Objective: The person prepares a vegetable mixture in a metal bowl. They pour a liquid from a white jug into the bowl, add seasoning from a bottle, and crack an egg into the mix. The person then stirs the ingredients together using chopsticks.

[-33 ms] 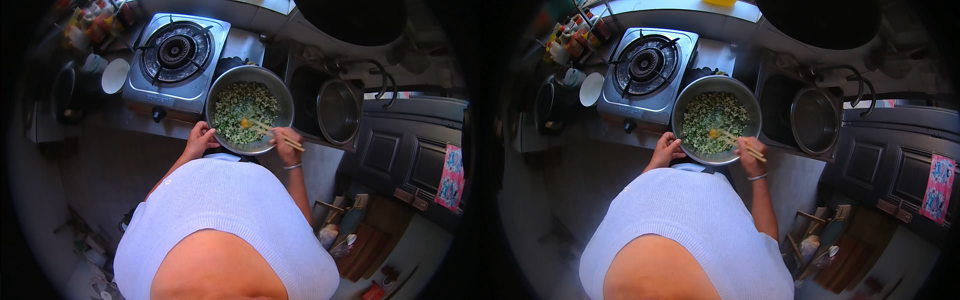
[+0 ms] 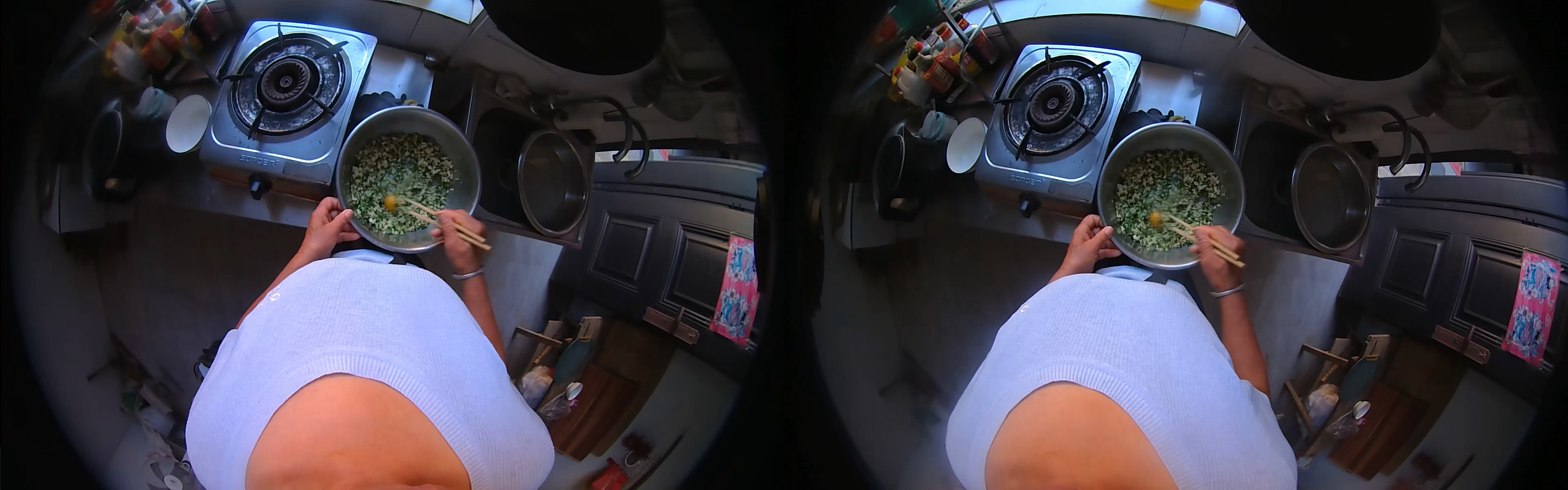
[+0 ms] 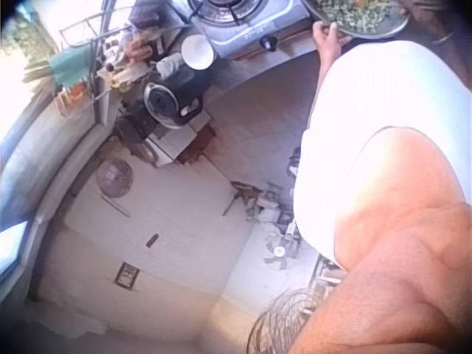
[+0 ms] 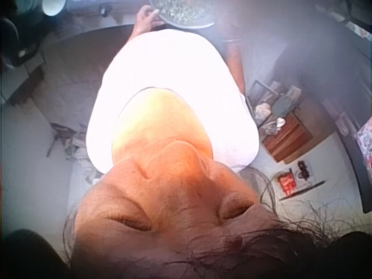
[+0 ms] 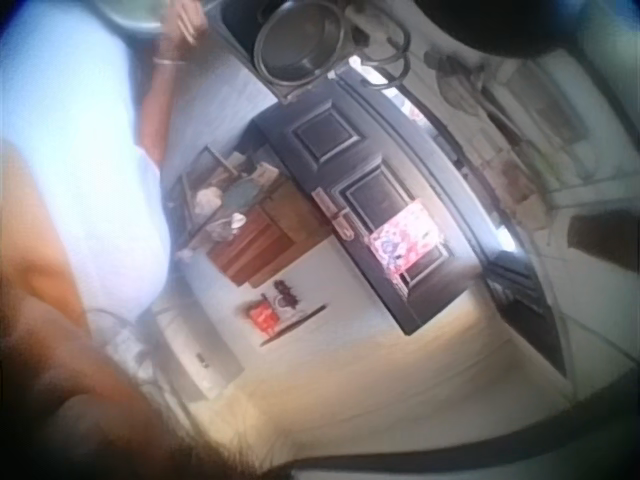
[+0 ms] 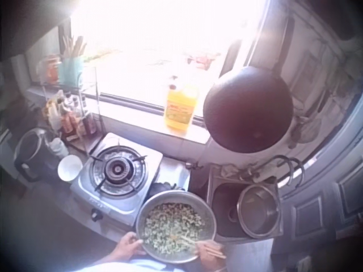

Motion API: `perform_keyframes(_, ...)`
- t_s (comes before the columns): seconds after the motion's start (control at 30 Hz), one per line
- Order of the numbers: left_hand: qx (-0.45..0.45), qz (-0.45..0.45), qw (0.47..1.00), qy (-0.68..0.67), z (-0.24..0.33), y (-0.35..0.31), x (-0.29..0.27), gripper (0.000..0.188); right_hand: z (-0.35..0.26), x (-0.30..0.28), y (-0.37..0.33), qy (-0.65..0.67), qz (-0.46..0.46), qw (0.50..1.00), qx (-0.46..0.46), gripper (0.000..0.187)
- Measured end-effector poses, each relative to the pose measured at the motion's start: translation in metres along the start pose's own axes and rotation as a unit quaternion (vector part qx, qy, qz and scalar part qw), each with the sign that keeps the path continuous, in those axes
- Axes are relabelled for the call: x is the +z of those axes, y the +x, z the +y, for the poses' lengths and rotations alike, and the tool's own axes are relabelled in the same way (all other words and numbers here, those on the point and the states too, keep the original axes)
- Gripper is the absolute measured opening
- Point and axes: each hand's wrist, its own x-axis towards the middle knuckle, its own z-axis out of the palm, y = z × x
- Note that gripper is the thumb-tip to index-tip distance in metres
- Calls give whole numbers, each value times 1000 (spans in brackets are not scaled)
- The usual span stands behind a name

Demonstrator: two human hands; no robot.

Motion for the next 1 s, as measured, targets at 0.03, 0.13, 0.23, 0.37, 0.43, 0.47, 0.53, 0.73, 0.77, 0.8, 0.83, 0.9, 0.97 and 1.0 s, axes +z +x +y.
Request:
perform_keyframes(0.03, 3, -1, 1000, 2, 0, 0, 1, 14, 0, 15, -4, 31, 19, 999, 1, 15)
perform_keyframes(0.13, -2, 4, 1000, 2, 1, -1, 2, 15, -7, 36, -5, 87, 25, 996, -17, 15)
perform_keyframes(0.23, 2, 9, 1000, -1, 1, -1, 3, 15, -17, 32, -6, 56, -68, 993, -78, 11)
perform_keyframes(0.37, 9, 2, 1000, 4, 2, -3, 3, 15, -12, 21, 8, -36, -121, 979, -162, 7)
perform_keyframes(0.43, 14, 1, 1000, 7, 3, -2, 4, 15, -5, 20, 21, -67, -84, 975, -192, 6)
perform_keyframes(0.47, 12, 2, 1000, 9, 2, -2, 4, 14, -4, 19, 24, -81, -40, 972, -218, 5)
perform_keyframes(0.53, 11, 7, 1000, 13, 2, -2, 4, 14, 0, 12, 31, -86, 15, 976, -200, 5)
perform_keyframes(0.73, 16, 9, 1000, 12, 2, -3, 4, 14, 14, 20, 69, -35, 155, 981, -108, 11)
perform_keyframes(0.77, 16, 6, 1000, 16, 1, -3, 4, 14, 22, 29, 70, -36, 143, 979, -138, 12)
perform_keyframes(0.8, 18, 5, 1000, 17, 1, 0, 4, 14, 21, 41, 70, -39, 121, 982, -140, 11)
perform_keyframes(0.83, 17, 5, 1000, 18, 2, -1, 5, 14, 15, 51, 66, -41, 100, 984, -140, 11)
perform_keyframes(0.9, 15, 6, 1000, 20, 4, -1, 7, 14, -2, 53, 50, -13, 16, 993, -115, 10)
perform_keyframes(0.97, 19, 8, 1000, 12, -1, 0, 2, 14, 2, 33, 44, -22, -80, 989, -121, 10)
perform_keyframes(1.0, 18, 9, 1000, 12, -1, 0, 2, 14, 1, 13, 41, -14, -123, 990, -75, 10)
